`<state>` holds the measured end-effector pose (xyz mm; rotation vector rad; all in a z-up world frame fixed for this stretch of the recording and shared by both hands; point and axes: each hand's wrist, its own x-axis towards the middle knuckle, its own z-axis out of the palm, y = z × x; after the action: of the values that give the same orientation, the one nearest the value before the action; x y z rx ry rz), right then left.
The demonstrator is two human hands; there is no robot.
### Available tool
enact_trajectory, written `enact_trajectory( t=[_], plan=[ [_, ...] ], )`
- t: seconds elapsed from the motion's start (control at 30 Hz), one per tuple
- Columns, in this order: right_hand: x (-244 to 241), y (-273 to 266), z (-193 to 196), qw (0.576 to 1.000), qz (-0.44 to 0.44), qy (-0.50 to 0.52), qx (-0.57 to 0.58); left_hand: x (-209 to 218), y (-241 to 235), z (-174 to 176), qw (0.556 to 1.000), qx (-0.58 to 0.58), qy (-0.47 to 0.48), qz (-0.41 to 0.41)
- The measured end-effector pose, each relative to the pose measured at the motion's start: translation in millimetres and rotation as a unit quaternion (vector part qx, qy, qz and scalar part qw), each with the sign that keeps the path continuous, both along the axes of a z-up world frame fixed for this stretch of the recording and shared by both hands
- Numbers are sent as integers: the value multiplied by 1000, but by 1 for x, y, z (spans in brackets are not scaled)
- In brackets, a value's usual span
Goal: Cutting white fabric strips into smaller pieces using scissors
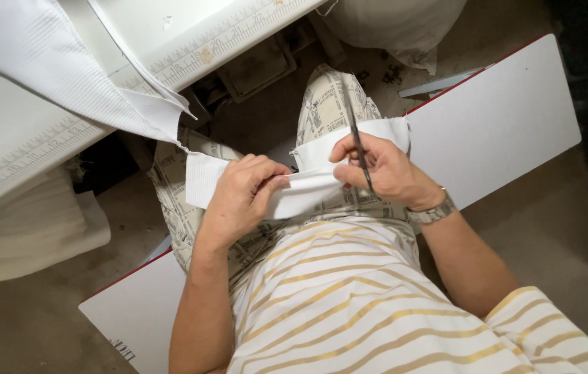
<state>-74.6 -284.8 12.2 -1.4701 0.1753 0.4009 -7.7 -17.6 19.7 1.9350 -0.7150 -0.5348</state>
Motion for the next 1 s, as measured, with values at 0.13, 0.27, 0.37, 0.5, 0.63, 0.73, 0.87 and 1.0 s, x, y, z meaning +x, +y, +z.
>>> enact_trajectory(
  t=[0.13, 0.27, 0.37, 0.5, 0.63, 0.73, 0.87, 1.0],
  plan=[
    [-6, -17, 12, 991, 87, 8, -98, 0, -2, 3, 1000, 31, -4, 3],
    [-17, -43, -13, 994, 84, -1, -72, 0, -2, 13, 999, 45, 3, -19],
    [-28, -62, -18, 996, 11, -87, 2, 3, 7, 18, 996, 64, 33, -61],
    [-43, -98, 0, 988, -84, -53, 115, 2, 23, 27, 979, 21, 181, -88],
    [-45, -123, -4, 988, -155, 3, -27, 7, 15, -3, 988, 69, 109, -79],
    [-41, -123, -21, 973, -185, 42, -129, 1, -5, -35, 970, 240, 21, 0],
    [-44, -117, -3, 967, -133, 27, -217, -18, -7, -47, 924, 342, -171, 25],
    [-56, -144, -16, 979, -111, 20, -168, -19, -2, -16, 950, 312, -1, -26]
  ],
)
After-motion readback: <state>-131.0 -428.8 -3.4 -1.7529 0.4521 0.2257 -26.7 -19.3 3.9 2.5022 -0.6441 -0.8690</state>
